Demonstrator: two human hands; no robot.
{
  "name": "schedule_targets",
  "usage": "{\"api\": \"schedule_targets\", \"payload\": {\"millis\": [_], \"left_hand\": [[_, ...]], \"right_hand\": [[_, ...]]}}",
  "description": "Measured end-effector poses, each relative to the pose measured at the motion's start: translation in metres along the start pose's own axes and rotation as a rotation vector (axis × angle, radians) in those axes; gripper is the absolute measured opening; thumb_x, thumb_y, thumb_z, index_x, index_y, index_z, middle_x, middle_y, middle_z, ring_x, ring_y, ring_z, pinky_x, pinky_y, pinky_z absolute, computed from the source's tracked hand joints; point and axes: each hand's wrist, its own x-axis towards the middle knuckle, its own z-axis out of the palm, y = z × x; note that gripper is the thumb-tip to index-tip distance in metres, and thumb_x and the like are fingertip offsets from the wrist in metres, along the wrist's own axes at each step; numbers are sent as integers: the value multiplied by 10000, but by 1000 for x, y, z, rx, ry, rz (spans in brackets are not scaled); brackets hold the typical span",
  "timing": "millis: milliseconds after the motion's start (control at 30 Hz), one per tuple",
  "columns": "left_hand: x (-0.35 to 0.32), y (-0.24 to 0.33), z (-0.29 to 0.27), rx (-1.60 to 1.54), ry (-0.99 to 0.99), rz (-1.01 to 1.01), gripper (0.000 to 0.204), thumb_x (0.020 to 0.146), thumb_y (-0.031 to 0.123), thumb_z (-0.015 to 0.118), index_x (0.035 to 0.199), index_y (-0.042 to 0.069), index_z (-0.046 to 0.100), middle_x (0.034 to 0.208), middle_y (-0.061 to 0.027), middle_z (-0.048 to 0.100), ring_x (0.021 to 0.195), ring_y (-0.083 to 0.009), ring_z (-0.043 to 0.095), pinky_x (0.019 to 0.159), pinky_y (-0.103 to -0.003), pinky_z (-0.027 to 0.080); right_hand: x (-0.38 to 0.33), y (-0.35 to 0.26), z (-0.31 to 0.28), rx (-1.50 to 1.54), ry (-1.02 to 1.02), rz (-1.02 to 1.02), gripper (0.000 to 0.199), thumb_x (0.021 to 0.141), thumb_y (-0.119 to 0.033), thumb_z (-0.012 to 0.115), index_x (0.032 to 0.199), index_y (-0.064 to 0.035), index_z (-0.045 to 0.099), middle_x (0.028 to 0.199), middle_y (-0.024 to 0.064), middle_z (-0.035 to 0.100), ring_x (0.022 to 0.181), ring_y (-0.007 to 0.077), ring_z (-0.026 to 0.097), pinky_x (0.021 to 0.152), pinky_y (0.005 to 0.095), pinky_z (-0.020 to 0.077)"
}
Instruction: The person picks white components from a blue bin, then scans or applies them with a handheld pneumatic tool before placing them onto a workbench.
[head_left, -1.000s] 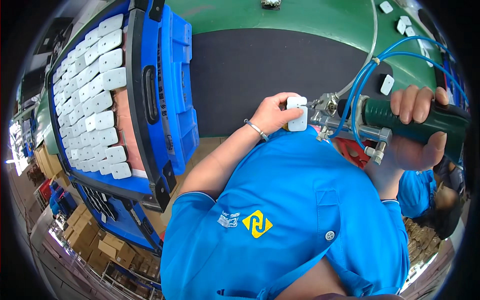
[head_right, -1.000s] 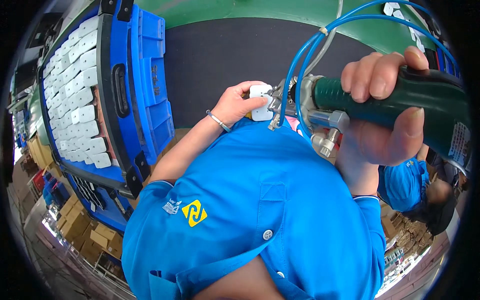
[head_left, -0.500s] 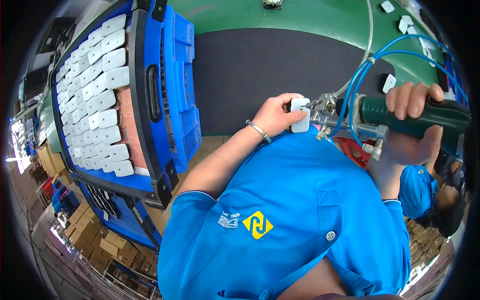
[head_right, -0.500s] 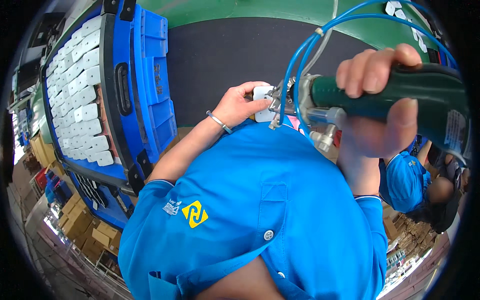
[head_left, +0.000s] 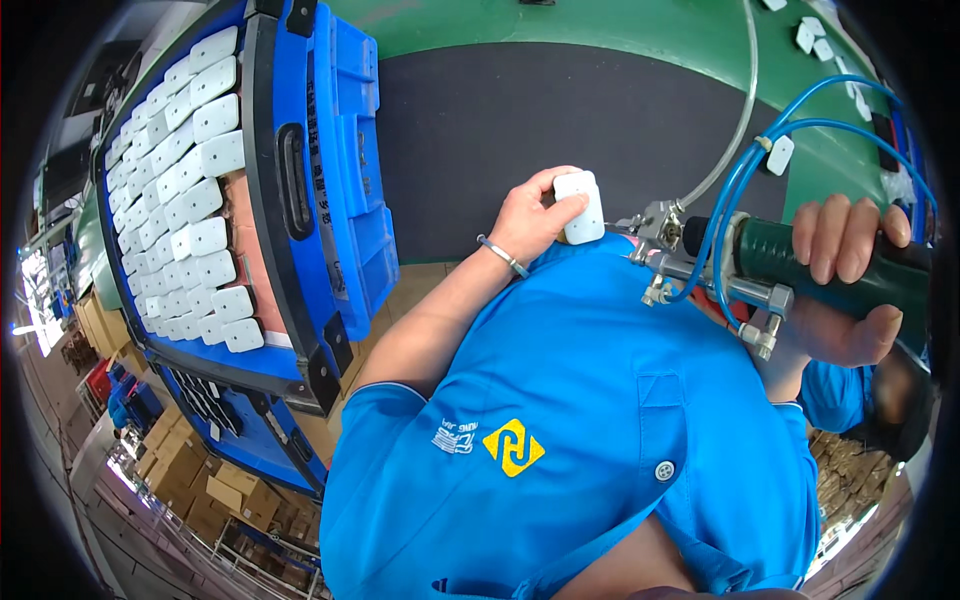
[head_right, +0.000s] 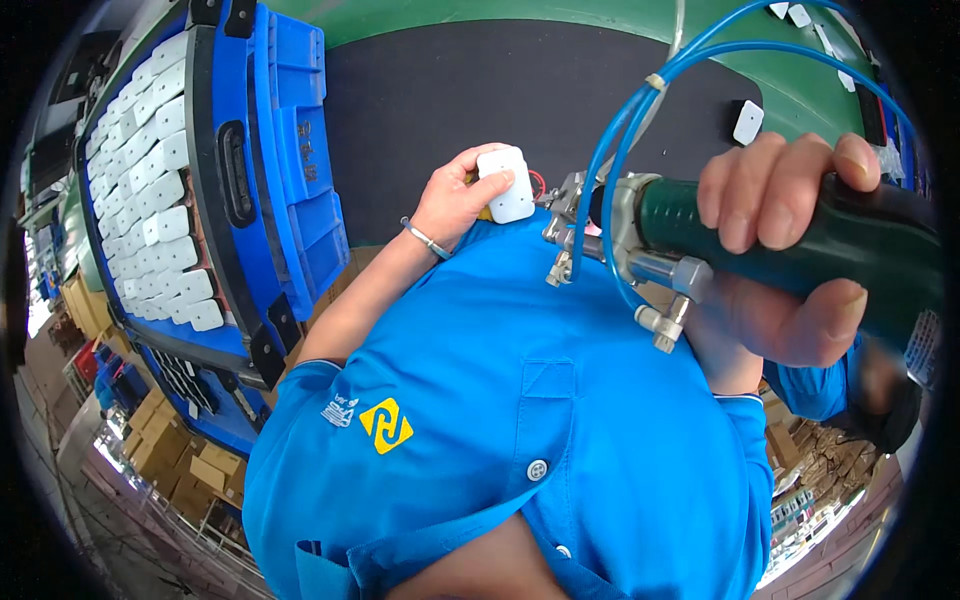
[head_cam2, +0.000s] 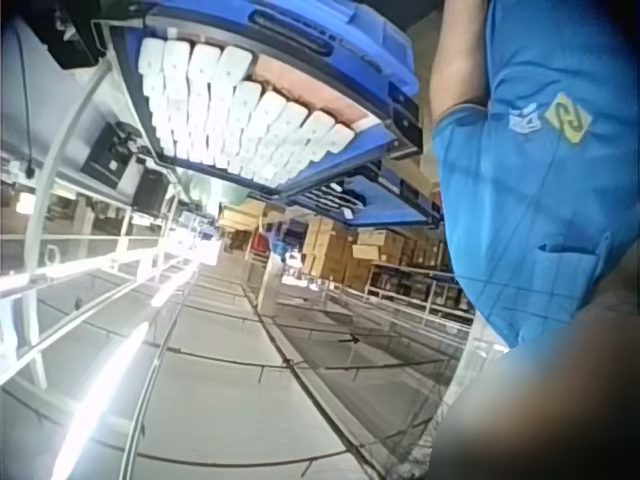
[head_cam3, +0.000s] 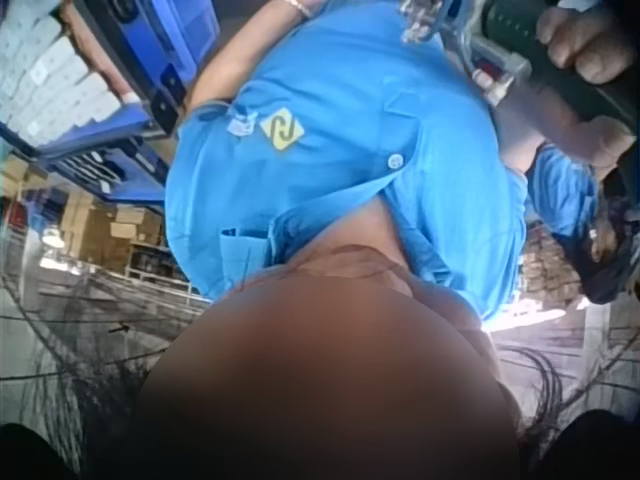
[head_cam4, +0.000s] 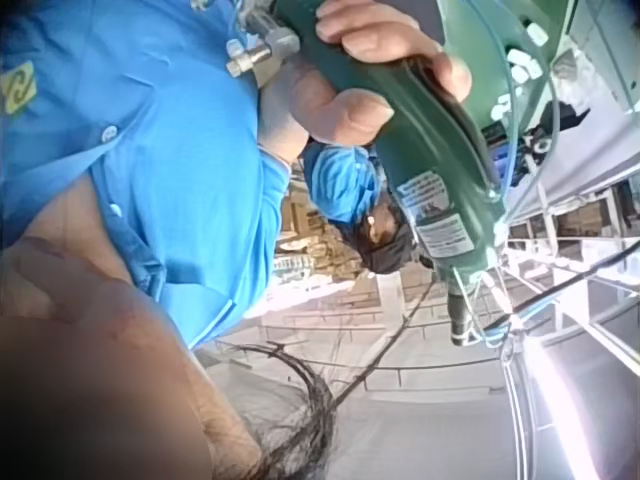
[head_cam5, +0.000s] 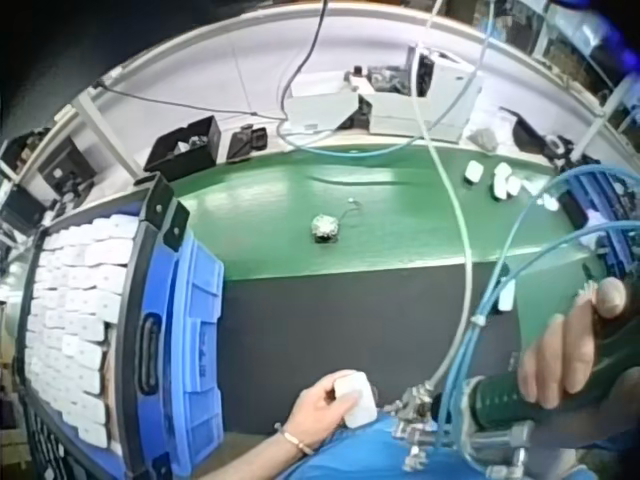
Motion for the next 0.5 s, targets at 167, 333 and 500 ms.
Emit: {"api": "schedule_targets", "payload": {"millis": [167,333,500], "left_hand": [[-2,7,5,29,-6,-26,343,698,83,587,1030,35,516,916,-117,568,796,-196,563,708,-280,476],[-2,8,5,53,-34,-46,368,709,115,605,1056,44,508,955,-128,556,846,-209,553,730,-291,475],[-6,10,6,46,-3,-24,343,699,96,599,1028,35,522,921,-123,568,808,-196,559,706,-279,477]], "right_hand": [[-1,2,1,-29,-19,2,513,715,-376,500,1120,-92,364,744,14,495,598,98,476,545,225,393],[-1,1,2,-45,-24,11,513,713,-367,511,1120,-88,368,741,12,495,598,98,478,537,226,393],[-5,6,0,-32,-58,33,507,715,-349,521,1119,-82,371,739,12,495,595,102,478,535,231,392]]}}
